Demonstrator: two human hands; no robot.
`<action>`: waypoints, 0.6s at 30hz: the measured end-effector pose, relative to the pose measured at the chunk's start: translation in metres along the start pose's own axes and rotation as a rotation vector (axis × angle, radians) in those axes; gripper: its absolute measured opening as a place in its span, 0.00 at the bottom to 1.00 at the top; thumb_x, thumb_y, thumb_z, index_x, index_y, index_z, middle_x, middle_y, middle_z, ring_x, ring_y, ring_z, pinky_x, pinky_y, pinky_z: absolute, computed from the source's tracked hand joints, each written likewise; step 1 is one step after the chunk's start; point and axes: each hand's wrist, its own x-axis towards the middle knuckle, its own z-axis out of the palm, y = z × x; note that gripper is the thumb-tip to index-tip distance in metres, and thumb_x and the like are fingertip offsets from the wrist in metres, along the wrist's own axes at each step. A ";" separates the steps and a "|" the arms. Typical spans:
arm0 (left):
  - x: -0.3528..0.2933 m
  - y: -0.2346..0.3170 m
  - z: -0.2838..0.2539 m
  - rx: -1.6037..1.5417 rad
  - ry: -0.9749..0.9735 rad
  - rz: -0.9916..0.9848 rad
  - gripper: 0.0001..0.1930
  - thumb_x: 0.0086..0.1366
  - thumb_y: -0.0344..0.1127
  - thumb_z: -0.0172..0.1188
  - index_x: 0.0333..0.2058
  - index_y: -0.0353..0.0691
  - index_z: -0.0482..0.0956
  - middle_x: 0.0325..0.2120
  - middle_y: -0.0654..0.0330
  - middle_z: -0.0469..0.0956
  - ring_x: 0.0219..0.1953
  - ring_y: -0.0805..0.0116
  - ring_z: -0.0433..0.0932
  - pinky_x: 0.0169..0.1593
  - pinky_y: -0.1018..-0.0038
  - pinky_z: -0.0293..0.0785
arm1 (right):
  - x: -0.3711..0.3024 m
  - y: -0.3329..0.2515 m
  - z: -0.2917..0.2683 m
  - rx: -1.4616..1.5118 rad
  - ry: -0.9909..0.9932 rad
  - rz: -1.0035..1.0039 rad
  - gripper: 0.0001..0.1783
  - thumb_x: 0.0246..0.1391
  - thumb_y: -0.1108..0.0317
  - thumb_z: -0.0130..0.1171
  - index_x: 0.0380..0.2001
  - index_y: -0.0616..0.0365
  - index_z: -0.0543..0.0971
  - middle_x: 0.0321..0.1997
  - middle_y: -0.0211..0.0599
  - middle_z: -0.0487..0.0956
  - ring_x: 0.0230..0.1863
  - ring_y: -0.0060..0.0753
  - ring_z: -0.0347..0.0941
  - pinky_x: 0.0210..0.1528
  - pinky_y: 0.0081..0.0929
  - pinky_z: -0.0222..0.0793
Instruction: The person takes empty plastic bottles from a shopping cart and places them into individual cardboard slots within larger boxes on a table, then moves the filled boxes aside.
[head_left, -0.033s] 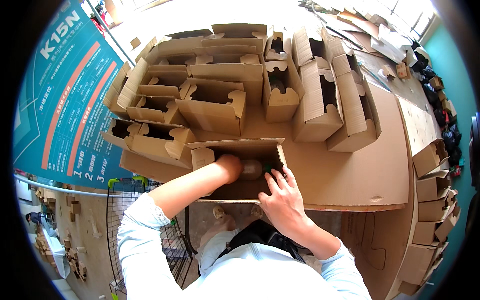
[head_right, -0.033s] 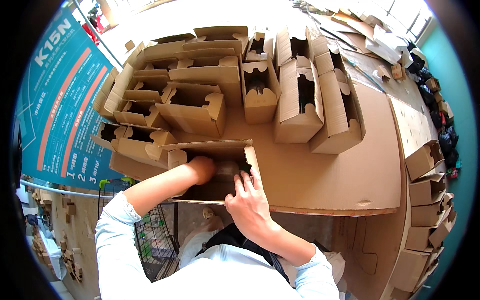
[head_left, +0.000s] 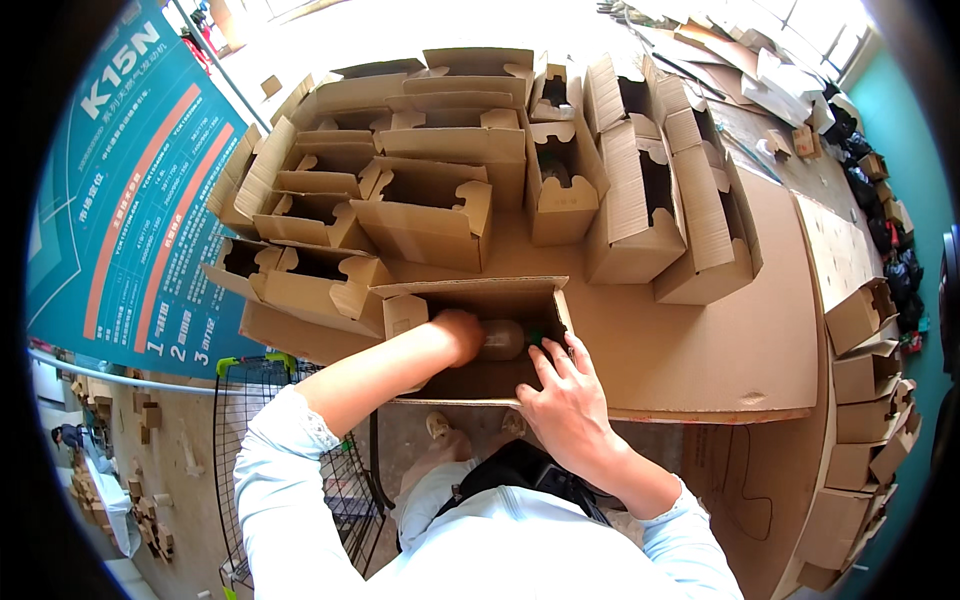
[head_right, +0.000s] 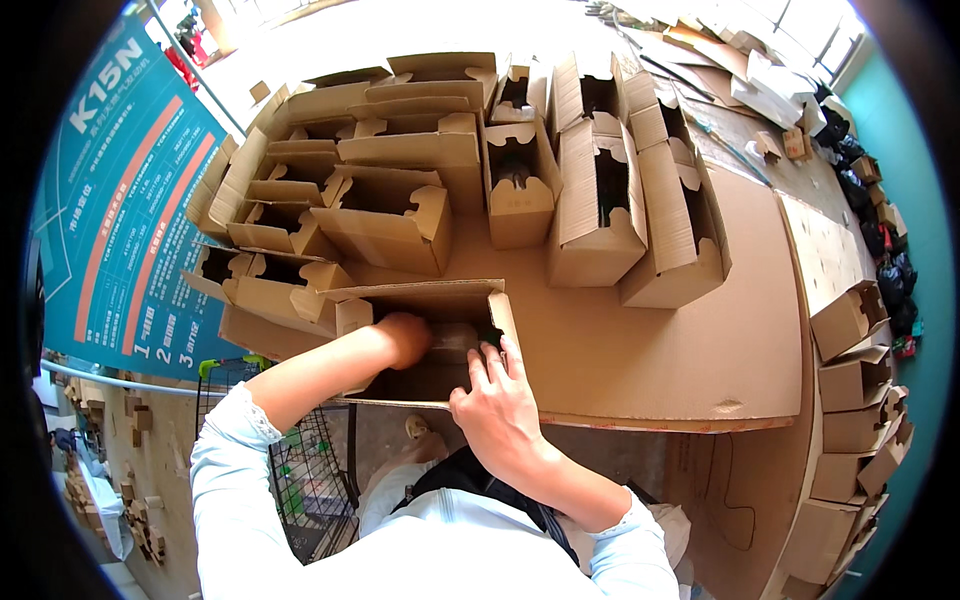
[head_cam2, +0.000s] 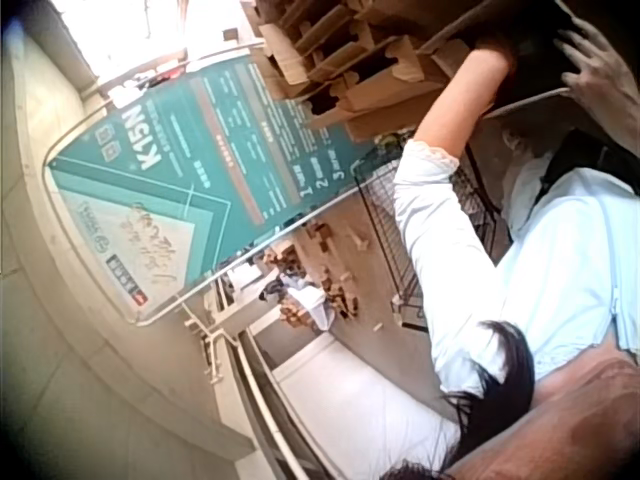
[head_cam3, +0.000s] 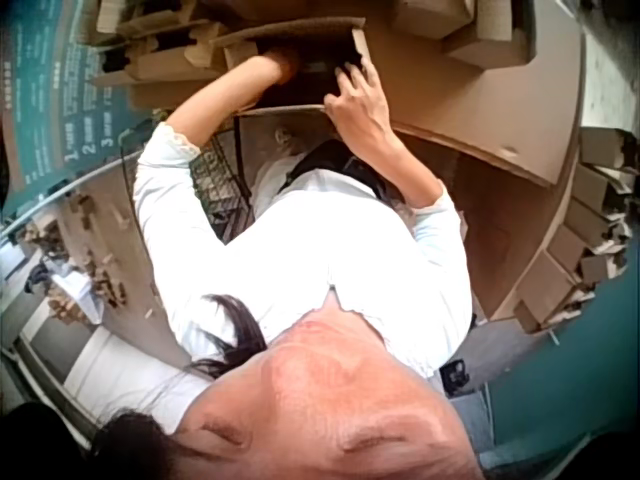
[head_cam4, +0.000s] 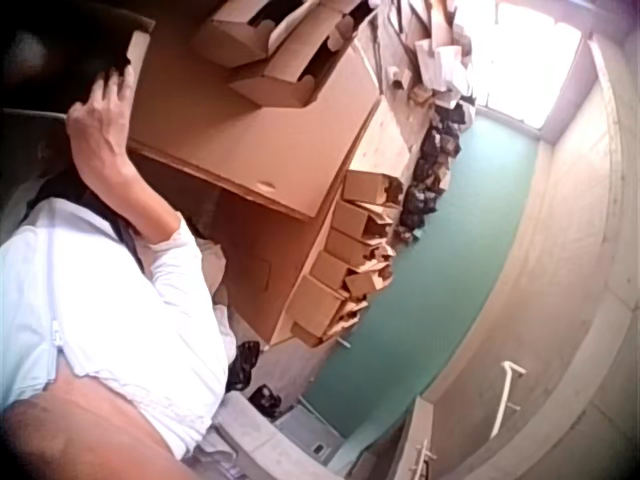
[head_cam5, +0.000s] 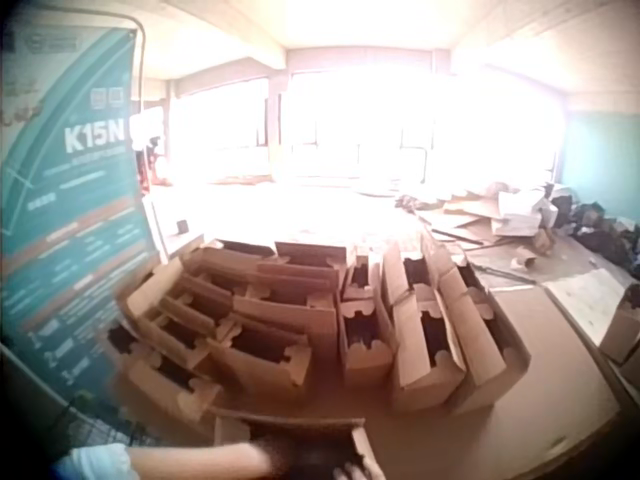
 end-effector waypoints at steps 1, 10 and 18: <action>0.001 -0.002 -0.001 0.003 -0.030 0.002 0.11 0.59 0.36 0.57 0.37 0.40 0.86 0.39 0.49 0.83 0.44 0.53 0.82 0.47 0.61 0.78 | 0.001 0.001 0.000 0.018 0.007 0.001 0.07 0.39 0.66 0.60 0.20 0.58 0.83 0.51 0.58 0.78 0.59 0.53 0.70 0.70 0.52 0.50; -0.081 -0.027 -0.029 -0.568 0.295 0.238 0.18 0.68 0.40 0.53 0.48 0.32 0.78 0.43 0.46 0.81 0.46 0.45 0.78 0.52 0.59 0.74 | 0.010 0.005 -0.006 0.047 -0.059 -0.024 0.07 0.43 0.63 0.63 0.24 0.53 0.85 0.52 0.52 0.78 0.60 0.48 0.70 0.70 0.49 0.51; -0.278 -0.107 0.133 -1.550 1.320 -0.065 0.29 0.68 0.53 0.54 0.58 0.34 0.71 0.51 0.50 0.77 0.53 0.62 0.77 0.57 0.67 0.74 | 0.023 0.004 -0.015 0.083 -0.051 0.077 0.06 0.40 0.66 0.68 0.25 0.53 0.85 0.50 0.45 0.80 0.58 0.47 0.71 0.68 0.48 0.56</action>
